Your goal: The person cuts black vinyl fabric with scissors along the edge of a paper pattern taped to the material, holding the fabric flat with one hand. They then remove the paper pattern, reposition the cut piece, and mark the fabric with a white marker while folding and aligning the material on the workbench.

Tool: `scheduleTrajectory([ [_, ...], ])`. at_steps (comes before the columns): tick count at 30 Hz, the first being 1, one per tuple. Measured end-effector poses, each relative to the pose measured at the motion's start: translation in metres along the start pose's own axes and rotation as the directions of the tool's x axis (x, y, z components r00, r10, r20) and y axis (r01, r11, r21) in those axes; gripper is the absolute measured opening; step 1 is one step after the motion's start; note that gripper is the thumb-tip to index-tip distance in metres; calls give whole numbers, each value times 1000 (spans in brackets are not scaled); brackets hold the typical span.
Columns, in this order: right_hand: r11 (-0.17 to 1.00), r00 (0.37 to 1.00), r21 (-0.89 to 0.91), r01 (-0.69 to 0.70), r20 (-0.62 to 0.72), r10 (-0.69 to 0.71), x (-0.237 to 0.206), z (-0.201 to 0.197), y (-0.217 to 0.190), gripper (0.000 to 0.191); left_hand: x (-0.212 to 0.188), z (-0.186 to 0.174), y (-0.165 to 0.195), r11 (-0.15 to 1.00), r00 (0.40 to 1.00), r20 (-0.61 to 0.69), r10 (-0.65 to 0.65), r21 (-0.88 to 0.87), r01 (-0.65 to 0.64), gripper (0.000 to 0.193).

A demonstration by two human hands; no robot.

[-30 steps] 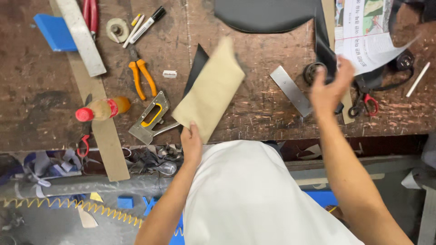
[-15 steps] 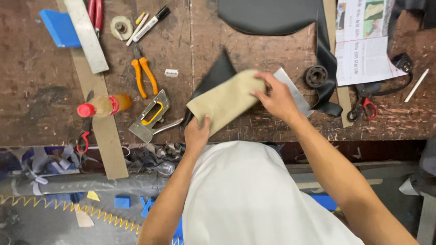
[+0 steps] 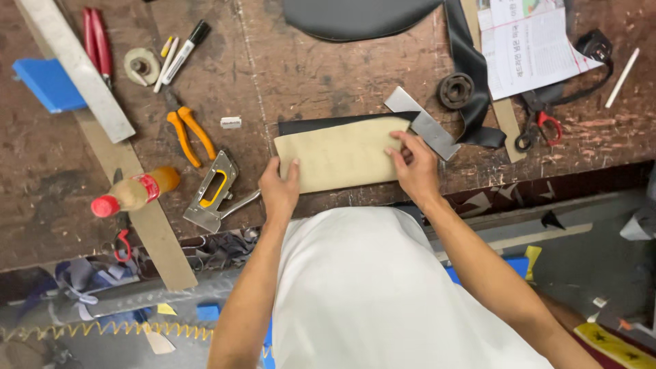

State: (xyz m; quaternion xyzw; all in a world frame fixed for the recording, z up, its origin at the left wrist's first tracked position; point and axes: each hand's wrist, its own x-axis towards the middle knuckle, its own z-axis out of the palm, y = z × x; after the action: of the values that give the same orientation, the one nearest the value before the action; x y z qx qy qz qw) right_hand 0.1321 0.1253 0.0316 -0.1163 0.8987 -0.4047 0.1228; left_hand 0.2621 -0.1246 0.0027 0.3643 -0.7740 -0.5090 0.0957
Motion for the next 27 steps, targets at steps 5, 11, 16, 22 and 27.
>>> scheduleTrajectory([
  [5,990,996,128,-56,-68,65,14,6,13,32,9,8,1,1000,999,-54,-3,25,4,24],
  [11,985,992,149,-91,-69,102,14,8,19,31,22,8,6,973,975,-108,195,150,-177,24],
  [16,984,987,136,-112,-97,126,18,11,20,30,30,8,12,993,997,-50,53,110,-48,42],
  [22,975,986,178,-137,-68,151,21,11,21,30,33,9,13,988,996,-50,75,140,-67,50],
  [27,978,988,164,-132,-60,143,21,11,18,30,34,8,11,988,997,-40,67,144,-61,48],
])
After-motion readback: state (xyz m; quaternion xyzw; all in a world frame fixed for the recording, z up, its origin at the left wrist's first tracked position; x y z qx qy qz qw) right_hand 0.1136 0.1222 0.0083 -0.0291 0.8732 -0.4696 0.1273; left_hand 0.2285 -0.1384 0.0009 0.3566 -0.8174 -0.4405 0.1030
